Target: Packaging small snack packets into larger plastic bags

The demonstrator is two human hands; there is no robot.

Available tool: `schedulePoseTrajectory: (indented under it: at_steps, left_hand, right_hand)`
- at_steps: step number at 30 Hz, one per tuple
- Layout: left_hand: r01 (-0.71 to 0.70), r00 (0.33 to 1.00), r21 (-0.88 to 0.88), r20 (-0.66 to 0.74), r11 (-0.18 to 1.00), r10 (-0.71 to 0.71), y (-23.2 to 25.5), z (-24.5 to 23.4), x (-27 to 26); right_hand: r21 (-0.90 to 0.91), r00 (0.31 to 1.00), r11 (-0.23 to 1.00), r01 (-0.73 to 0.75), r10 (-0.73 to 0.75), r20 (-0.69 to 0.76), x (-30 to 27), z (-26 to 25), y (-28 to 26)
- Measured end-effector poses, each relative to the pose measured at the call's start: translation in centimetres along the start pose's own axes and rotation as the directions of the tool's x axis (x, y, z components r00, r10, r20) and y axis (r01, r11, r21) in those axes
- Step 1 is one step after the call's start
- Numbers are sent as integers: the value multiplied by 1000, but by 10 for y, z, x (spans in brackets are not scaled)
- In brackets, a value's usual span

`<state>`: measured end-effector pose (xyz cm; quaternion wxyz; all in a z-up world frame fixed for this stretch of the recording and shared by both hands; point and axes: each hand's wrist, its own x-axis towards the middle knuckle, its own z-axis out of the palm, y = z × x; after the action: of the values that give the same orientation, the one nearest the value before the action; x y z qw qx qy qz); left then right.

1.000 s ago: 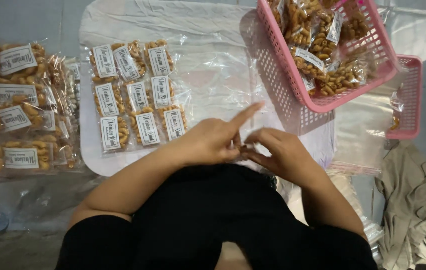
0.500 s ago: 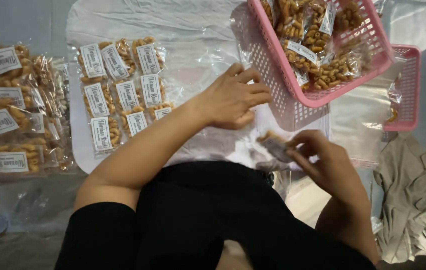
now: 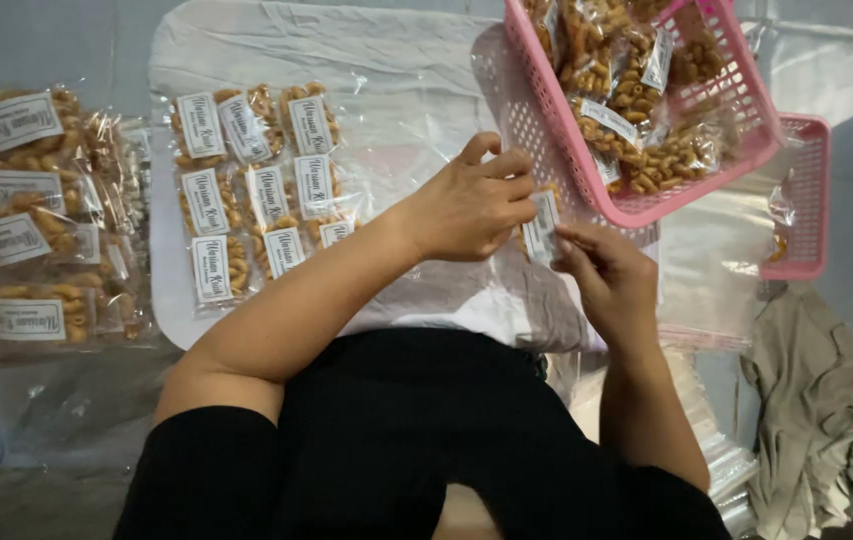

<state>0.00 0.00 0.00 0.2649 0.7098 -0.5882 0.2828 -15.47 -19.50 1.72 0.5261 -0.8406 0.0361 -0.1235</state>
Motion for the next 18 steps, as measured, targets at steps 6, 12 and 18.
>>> schedulePoseTrajectory:
  at_steps: [6,12,18]
  left_hand:
    - [-8,999,15,-43,1000,9,3,-19,4]
    - [-16,997,-3,-81,1000,16,8,-21,7]
    - [5,989,-2,-145,1000,-6,22,-54,26]
  right_hand:
    - [260,996,962,-86,75,53,26,28,11]
    - [241,977,968,-72,20,212,69,47,58]
    - [-161,863,953,256,-151,482,128,93,237]
